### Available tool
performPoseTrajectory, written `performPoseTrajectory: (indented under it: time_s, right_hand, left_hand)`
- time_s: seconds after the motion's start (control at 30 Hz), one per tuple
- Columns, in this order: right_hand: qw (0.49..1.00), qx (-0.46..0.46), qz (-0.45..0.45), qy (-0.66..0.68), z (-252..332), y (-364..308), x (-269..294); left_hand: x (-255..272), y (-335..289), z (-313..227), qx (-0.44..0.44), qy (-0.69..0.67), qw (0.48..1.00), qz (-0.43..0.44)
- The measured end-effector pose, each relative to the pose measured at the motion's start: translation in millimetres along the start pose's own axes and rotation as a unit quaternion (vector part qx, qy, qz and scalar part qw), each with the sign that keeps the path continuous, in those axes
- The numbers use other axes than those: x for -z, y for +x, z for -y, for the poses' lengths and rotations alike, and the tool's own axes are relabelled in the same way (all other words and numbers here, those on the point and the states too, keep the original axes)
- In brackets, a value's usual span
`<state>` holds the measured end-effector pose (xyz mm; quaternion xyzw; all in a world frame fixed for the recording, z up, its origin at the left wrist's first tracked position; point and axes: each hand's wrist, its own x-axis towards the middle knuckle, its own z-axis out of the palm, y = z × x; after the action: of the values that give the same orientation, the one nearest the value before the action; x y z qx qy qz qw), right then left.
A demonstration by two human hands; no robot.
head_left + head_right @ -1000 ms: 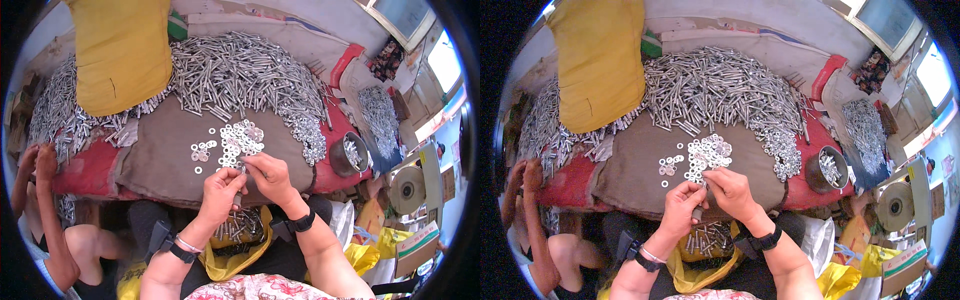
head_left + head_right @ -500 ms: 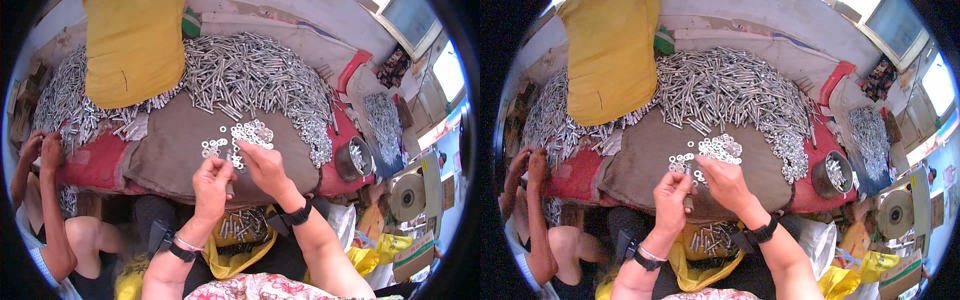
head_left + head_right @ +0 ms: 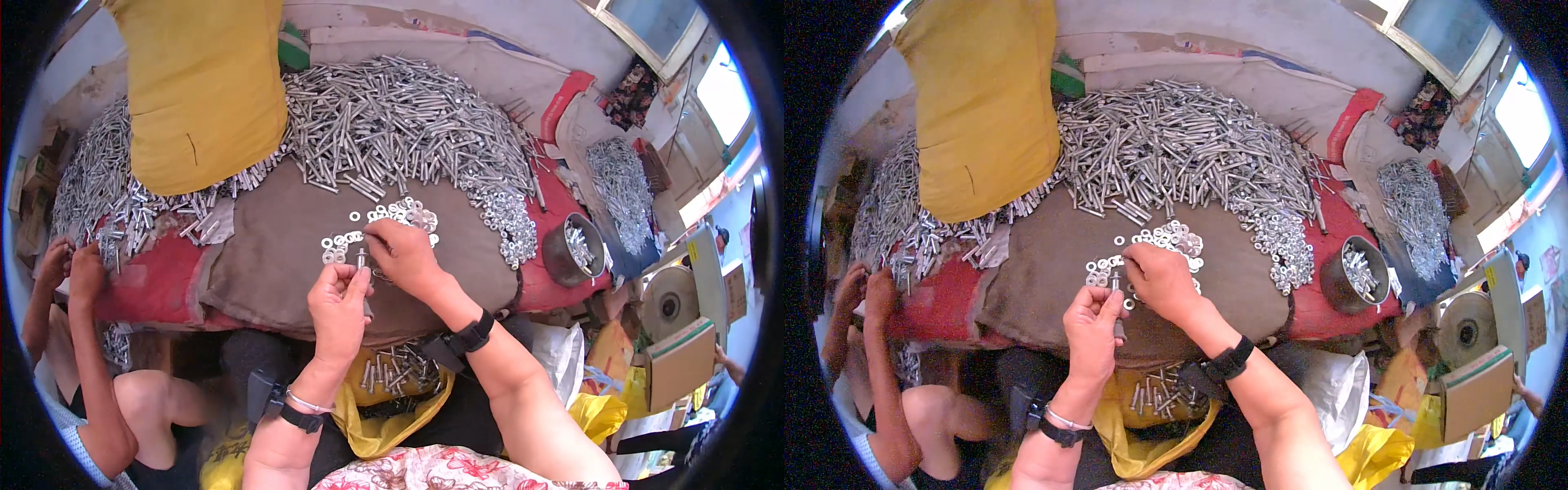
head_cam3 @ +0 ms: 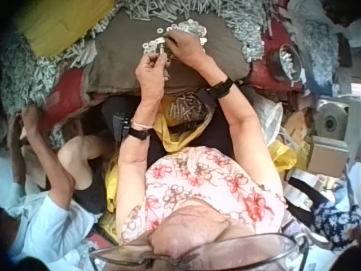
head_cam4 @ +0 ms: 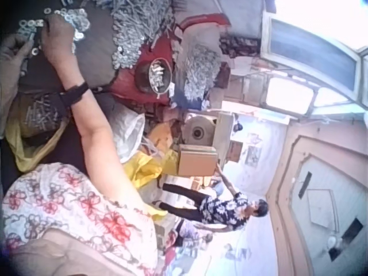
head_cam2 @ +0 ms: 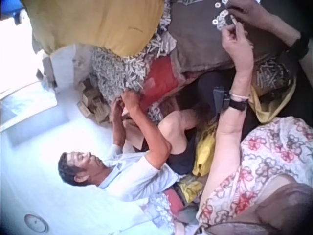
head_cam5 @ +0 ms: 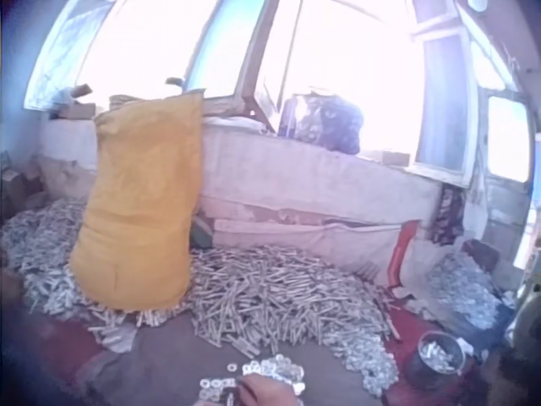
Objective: Manually sorting and assembling metal screws and washers from large piles.
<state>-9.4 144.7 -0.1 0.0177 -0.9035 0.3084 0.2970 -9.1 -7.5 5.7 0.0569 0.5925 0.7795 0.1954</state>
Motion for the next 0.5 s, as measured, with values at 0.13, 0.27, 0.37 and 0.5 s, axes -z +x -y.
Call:
performPoseTrajectory:
  time_s: [0.13,0.27,0.37,0.5]
  right_hand:
    - [0.994,-0.014,0.019,0.108,16.3,-12.4,13.8]
    - [0.998,0.053,-0.023,0.032,17.7,-23.2,29.8]
    - [0.997,0.064,-0.029,0.021,17.7,-29.3,41.0]
    - [0.990,0.004,-0.065,0.126,19.7,-40.1,47.4]
  left_hand:
    - [1.3,1.2,-1.0,0.006,0.011,1.000,0.012]
    - [-6.4,-1.3,-0.7,0.005,0.021,0.999,0.037]
    - [-7.9,-3.8,-1.2,0.005,0.024,0.997,0.075]
    - [-7.8,-4.9,-4.9,0.017,0.005,0.992,0.124]
